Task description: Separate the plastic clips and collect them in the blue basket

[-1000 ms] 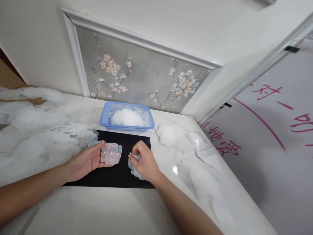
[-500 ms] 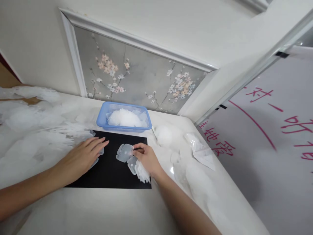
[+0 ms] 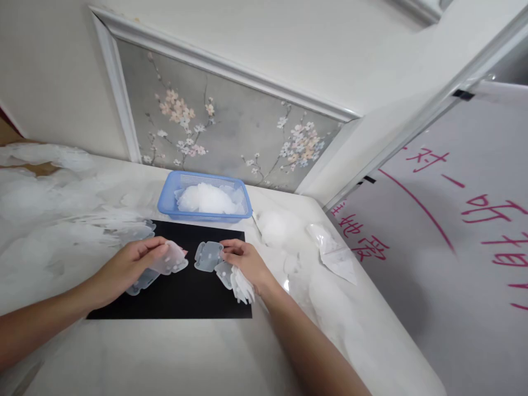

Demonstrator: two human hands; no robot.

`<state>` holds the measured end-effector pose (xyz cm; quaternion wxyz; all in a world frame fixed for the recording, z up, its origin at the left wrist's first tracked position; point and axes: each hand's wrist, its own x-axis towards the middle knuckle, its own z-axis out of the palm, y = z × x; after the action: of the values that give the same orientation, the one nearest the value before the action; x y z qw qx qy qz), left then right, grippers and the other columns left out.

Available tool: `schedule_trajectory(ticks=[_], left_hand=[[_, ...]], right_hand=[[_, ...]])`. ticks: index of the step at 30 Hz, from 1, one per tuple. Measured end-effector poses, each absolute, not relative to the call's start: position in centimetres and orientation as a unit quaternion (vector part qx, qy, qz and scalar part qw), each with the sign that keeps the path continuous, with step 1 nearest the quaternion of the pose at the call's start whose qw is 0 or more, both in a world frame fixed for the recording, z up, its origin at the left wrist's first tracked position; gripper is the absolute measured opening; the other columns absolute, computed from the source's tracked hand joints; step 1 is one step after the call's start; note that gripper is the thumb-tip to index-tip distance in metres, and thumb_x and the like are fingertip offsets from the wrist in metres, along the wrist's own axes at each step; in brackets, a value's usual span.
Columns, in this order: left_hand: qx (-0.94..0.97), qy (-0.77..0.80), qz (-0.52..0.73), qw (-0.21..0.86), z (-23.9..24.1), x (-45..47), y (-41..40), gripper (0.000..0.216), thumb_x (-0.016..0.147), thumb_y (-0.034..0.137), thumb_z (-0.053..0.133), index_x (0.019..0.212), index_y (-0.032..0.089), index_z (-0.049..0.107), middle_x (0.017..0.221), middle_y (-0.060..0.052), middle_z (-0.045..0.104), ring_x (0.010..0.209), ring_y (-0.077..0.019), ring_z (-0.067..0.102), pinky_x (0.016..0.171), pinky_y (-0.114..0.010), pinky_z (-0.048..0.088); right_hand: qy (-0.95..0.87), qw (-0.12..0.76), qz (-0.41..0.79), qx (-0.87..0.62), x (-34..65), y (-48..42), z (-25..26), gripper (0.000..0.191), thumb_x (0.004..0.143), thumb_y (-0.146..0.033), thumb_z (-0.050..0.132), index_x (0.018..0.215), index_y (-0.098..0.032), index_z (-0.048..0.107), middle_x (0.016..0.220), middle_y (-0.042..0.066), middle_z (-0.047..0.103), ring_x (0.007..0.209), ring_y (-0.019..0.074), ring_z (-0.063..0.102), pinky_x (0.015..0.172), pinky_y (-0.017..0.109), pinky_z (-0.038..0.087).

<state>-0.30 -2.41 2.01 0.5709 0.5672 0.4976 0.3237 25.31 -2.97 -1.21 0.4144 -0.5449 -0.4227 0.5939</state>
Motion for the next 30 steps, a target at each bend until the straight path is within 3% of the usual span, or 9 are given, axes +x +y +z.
schedule_trajectory(ticks=[6, 10, 14, 17, 20, 23, 25, 27, 30], left_hand=[[0.318, 0.473, 0.334, 0.751, 1.6, 0.4, -2.2, 0.021, 0.093, 0.031, 0.056, 0.099, 0.017, 0.069, 0.107, -0.009, 0.073, 0.101, -0.0217, 0.068, 0.084, -0.032, 0.057], [0.305, 0.443, 0.322, 0.779, 1.6, 0.2, -1.7, 0.036, 0.1, 0.039, 0.041, 0.11, 0.015, 0.066, 0.107, -0.011, 0.073, 0.1, -0.0214, 0.069, 0.086, -0.033, 0.057], [0.308, 0.427, 0.321, 0.788, 1.4, -0.1, -1.7, 0.037, 0.1, 0.042, 0.042, 0.114, 0.015, 0.063, 0.105, -0.011, 0.073, 0.101, -0.022, 0.069, 0.089, -0.035, 0.055], [0.306, 0.421, 0.319, 0.792, 1.3, -0.2, -1.9, 0.039, 0.1, 0.044, 0.04, 0.115, 0.014, 0.061, 0.105, -0.011, 0.073, 0.1, -0.0225, 0.069, 0.09, -0.036, 0.054], [0.309, 0.413, 0.318, 0.796, 1.5, 0.0, -2.1, 0.041, 0.1, 0.046, 0.04, 0.118, 0.015, 0.06, 0.107, -0.011, 0.072, 0.101, -0.0232, 0.069, 0.093, -0.039, 0.053], [0.323, 0.384, 0.309, 0.808, 2.2, 0.3, -2.5, 0.048, 0.098, 0.051, 0.039, 0.125, 0.015, 0.056, 0.116, -0.012, 0.07, 0.109, -0.0247, 0.066, 0.099, -0.04, 0.05], [0.372, 0.377, 0.284, 0.799, 2.6, 0.3, -2.7, 0.054, 0.098, 0.054, 0.036, 0.135, 0.017, 0.05, 0.126, -0.013, 0.067, 0.119, -0.0259, 0.062, 0.103, -0.041, 0.047], [0.501, 0.401, 0.242, 0.728, 2.5, -0.4, -2.7, 0.056, 0.097, 0.049, 0.039, 0.145, 0.021, 0.041, 0.134, -0.012, 0.062, 0.126, -0.0264, 0.057, 0.107, -0.043, 0.043], [0.778, 0.419, 0.159, 0.441, 1.3, -2.7, -2.3, 0.055, 0.092, 0.029, 0.048, 0.147, 0.031, 0.041, 0.147, -0.007, 0.052, 0.135, -0.0277, 0.047, 0.111, -0.045, 0.035]], right_hand=[[-0.468, 0.435, 0.53, -0.557, 24.3, -3.4, -1.8, 0.033, 0.064, -0.036, 0.079, 0.091, -0.02, 0.07, 0.077, 0.002, 0.068, 0.072, 0.0182, 0.062, 0.07, 0.032, 0.047], [-0.52, 0.444, 0.478, -0.552, 24.1, -3.4, -1.9, 0.022, 0.073, -0.038, 0.071, 0.085, -0.02, 0.068, 0.076, 0.002, 0.066, 0.072, 0.0178, 0.059, 0.07, 0.031, 0.045], [-0.58, 0.437, 0.396, -0.562, 24.1, -3.8, -1.7, 0.027, 0.085, -0.047, 0.059, 0.08, -0.021, 0.068, 0.068, 0.001, 0.06, 0.063, 0.0168, 0.052, 0.062, 0.03, 0.041], [-0.683, 0.365, 0.308, -0.553, 23.8, -4.5, -1.9, 0.027, 0.082, -0.047, 0.068, 0.096, -0.024, 0.069, 0.062, -0.002, 0.055, 0.054, 0.0147, 0.048, 0.056, 0.028, 0.037], [-0.794, 0.287, 0.197, -0.498, 22.9, -5.4, -2.1, 0.042, 0.081, -0.046, 0.072, 0.117, -0.026, 0.066, 0.066, -0.002, 0.061, 0.054, 0.014, 0.052, 0.057, 0.025, 0.038], [-0.847, 0.263, 0.129, -0.443, 21.8, -5.9, -2.0, 0.04, 0.086, -0.043, 0.067, 0.121, -0.025, 0.066, 0.072, 0.002, 0.069, 0.058, 0.0156, 0.057, 0.059, 0.026, 0.038], [-0.828, 0.302, 0.156, -0.446, 21.4, -5.9, -1.6, 0.03, 0.09, -0.04, 0.059, 0.112, -0.023, 0.071, 0.074, 0.004, 0.069, 0.06, 0.0158, 0.057, 0.059, 0.027, 0.039], [-0.747, 0.359, 0.265, -0.493, 21.4, -5.6, -1.2, 0.03, 0.092, -0.042, 0.053, 0.092, -0.02, 0.074, 0.068, 0.003, 0.066, 0.058, 0.0146, 0.054, 0.057, 0.027, 0.037], [-0.577, 0.349, 0.494, -0.549, 22.6, -4.5, -0.8, 0.038, 0.083, -0.051, 0.062, 0.07, -0.016, 0.069, 0.055, -0.001, 0.054, 0.05, 0.0116, 0.045, 0.051, 0.026, 0.031]])
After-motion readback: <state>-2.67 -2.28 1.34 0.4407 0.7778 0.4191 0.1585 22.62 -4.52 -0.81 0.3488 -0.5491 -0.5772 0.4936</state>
